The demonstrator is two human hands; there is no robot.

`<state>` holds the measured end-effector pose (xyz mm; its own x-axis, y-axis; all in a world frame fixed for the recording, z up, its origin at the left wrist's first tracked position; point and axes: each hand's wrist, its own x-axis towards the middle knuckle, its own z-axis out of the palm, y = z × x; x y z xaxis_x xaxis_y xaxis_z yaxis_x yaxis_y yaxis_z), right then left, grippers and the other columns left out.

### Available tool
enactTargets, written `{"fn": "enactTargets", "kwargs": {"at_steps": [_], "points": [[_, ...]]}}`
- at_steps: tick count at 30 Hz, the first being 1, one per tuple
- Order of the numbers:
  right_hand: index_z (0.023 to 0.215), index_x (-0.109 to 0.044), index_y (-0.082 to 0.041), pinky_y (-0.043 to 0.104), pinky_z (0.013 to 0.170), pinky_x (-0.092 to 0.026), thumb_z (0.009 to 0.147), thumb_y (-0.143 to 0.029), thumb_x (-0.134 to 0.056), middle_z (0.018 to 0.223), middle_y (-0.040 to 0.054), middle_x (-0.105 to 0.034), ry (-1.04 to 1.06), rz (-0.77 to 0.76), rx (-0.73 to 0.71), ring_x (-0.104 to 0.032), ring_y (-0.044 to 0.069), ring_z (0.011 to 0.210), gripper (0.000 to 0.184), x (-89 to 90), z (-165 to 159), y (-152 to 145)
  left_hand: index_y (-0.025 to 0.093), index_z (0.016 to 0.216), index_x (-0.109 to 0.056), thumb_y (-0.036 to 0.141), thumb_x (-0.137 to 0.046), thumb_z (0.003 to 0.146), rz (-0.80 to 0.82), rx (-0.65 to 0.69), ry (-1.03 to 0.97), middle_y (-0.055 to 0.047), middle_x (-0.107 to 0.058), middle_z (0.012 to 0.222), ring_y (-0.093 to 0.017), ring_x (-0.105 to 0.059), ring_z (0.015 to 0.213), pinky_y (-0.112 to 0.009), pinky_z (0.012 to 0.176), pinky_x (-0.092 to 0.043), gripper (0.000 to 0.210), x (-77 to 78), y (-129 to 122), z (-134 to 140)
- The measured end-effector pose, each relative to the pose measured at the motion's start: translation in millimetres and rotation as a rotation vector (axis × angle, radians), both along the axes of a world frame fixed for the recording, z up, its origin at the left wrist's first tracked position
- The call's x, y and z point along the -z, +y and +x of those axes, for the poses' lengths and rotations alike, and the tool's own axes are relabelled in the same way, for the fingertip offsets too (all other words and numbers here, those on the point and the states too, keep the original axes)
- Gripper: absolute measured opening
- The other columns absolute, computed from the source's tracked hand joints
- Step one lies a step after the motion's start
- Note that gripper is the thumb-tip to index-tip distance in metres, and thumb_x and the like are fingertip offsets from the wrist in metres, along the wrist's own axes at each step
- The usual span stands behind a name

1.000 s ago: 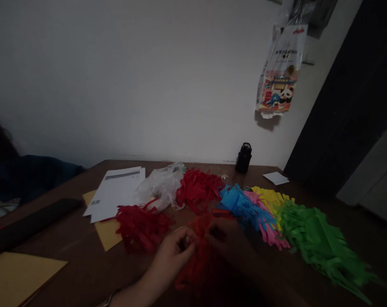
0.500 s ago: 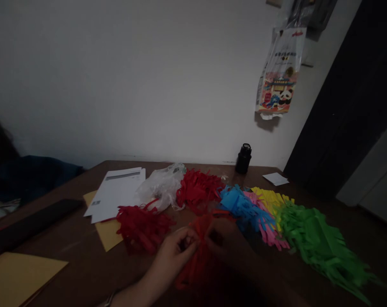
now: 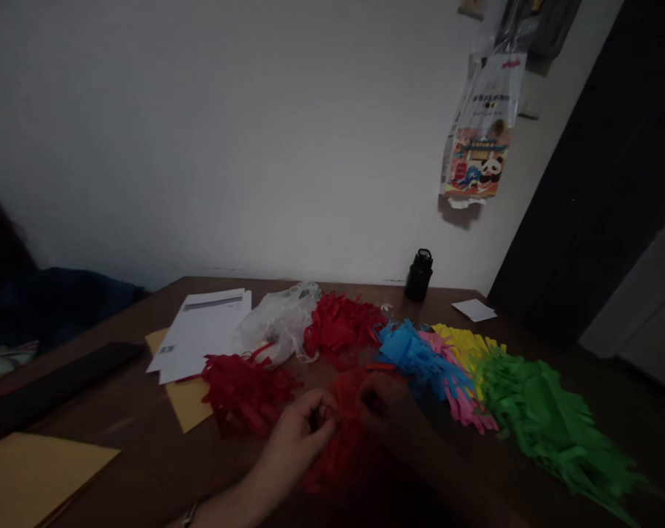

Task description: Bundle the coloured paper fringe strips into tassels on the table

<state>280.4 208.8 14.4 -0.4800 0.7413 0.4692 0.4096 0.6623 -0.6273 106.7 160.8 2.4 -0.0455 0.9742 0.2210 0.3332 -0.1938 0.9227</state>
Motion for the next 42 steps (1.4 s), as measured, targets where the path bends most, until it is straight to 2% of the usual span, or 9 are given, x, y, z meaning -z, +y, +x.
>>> {"fn": "enactTargets", "kwargs": {"at_steps": [5,9,12,15,19,23,32,38,42], "points": [[0.07,-0.052,-0.019,0.025,0.063,-0.041,0.078,-0.011,-0.051,0.072,0.0005,-0.06,0.045,-0.02,0.171,-0.055,0.015,0.068,0.012,1.3,5,10,0.022,0.061,-0.05,0.025,-0.048,0.063,0.032,-0.021,0.045,0.003,-0.048,0.061,-0.017,-0.045,0.061,-0.025,0.058,-0.034,0.005,-4.4,-1,-1],[0.085,-0.056,-0.018,0.033,0.075,-0.047,0.08,-0.021,-0.055,0.086,0.0055,-0.063,0.081,0.093,0.142,-0.059,0.02,0.081,0.006,-0.7,5,4,0.022,0.062,-0.049,0.023,-0.047,0.064,0.061,-0.019,0.127,0.002,-0.051,0.062,-0.018,-0.049,0.063,-0.026,0.059,-0.035,0.003,-5.5,-1,-1],[0.117,-0.052,-0.016,0.041,0.092,-0.046,0.075,-0.024,-0.064,0.114,0.0119,-0.061,0.049,0.259,0.061,-0.056,0.025,0.105,0.045,0.0,-2,-6,0.022,0.062,-0.049,0.021,-0.047,0.067,0.113,-0.011,0.205,0.001,-0.053,0.063,-0.018,-0.05,0.062,-0.026,0.058,-0.035,0.006,-2.6,-3,0],[0.13,-0.047,-0.015,0.044,0.1,-0.042,0.076,-0.014,-0.057,0.126,0.0134,-0.058,-0.036,0.365,0.064,-0.053,0.026,0.116,0.055,5.0,-9,-9,0.022,0.065,-0.049,0.018,-0.046,0.07,0.161,0.025,0.285,0.0,-0.055,0.066,-0.018,-0.051,0.063,-0.025,0.058,-0.035,0.008,-1.6,-7,2],[0.111,-0.06,-0.017,0.042,0.094,-0.047,0.08,-0.004,-0.045,0.11,0.0103,-0.069,-0.029,0.451,0.079,-0.062,0.023,0.102,0.037,10.8,-8,1,0.022,0.065,-0.047,0.013,-0.044,0.07,0.176,0.059,0.349,0.0,-0.055,0.067,-0.018,-0.052,0.063,-0.026,0.057,-0.036,0.01,-5.3,-11,3],[0.101,-0.062,-0.019,0.044,0.1,-0.042,0.084,-0.006,-0.043,0.104,0.0084,-0.071,-0.008,0.461,0.08,-0.064,0.021,0.1,0.029,9.4,0,7,0.022,0.067,-0.047,0.013,-0.043,0.071,0.177,0.026,0.41,-0.001,-0.057,0.069,-0.019,-0.054,0.065,-0.027,0.059,-0.037,0.01,-8.4,-8,0],[0.085,-0.067,-0.02,0.03,0.073,-0.046,0.085,-0.013,-0.046,0.085,0.0052,-0.072,-0.058,0.136,0.158,-0.065,0.02,0.081,0.021,-4.4,6,0,0.022,0.072,-0.048,0.017,-0.044,0.077,0.259,-0.027,0.44,-0.001,-0.058,0.075,-0.02,-0.056,0.07,-0.03,0.066,-0.044,0.008,-10.3,2,-16],[0.082,-0.066,-0.017,0.028,0.068,-0.043,0.089,-0.014,-0.045,0.082,0.0069,-0.071,-0.14,0.129,0.184,-0.066,0.02,0.077,0.022,-6.7,2,-5,0.02,0.112,-0.053,0.02,-0.053,0.082,0.568,-0.045,0.525,-0.011,-0.06,0.118,-0.027,-0.056,0.109,-0.041,0.094,-0.046,0.03,-11.5,-6,-9],[0.078,-0.064,-0.016,0.027,0.058,-0.037,0.089,-0.014,-0.048,0.077,0.0059,-0.071,-0.219,0.135,0.222,-0.064,0.018,0.067,0.02,-7.1,-2,-10,0.022,0.107,-0.059,0.018,-0.057,0.084,0.722,-0.056,0.689,-0.01,-0.062,0.115,-0.027,-0.056,0.106,-0.042,0.091,-0.046,0.024,-9.4,-4,-7]]}}
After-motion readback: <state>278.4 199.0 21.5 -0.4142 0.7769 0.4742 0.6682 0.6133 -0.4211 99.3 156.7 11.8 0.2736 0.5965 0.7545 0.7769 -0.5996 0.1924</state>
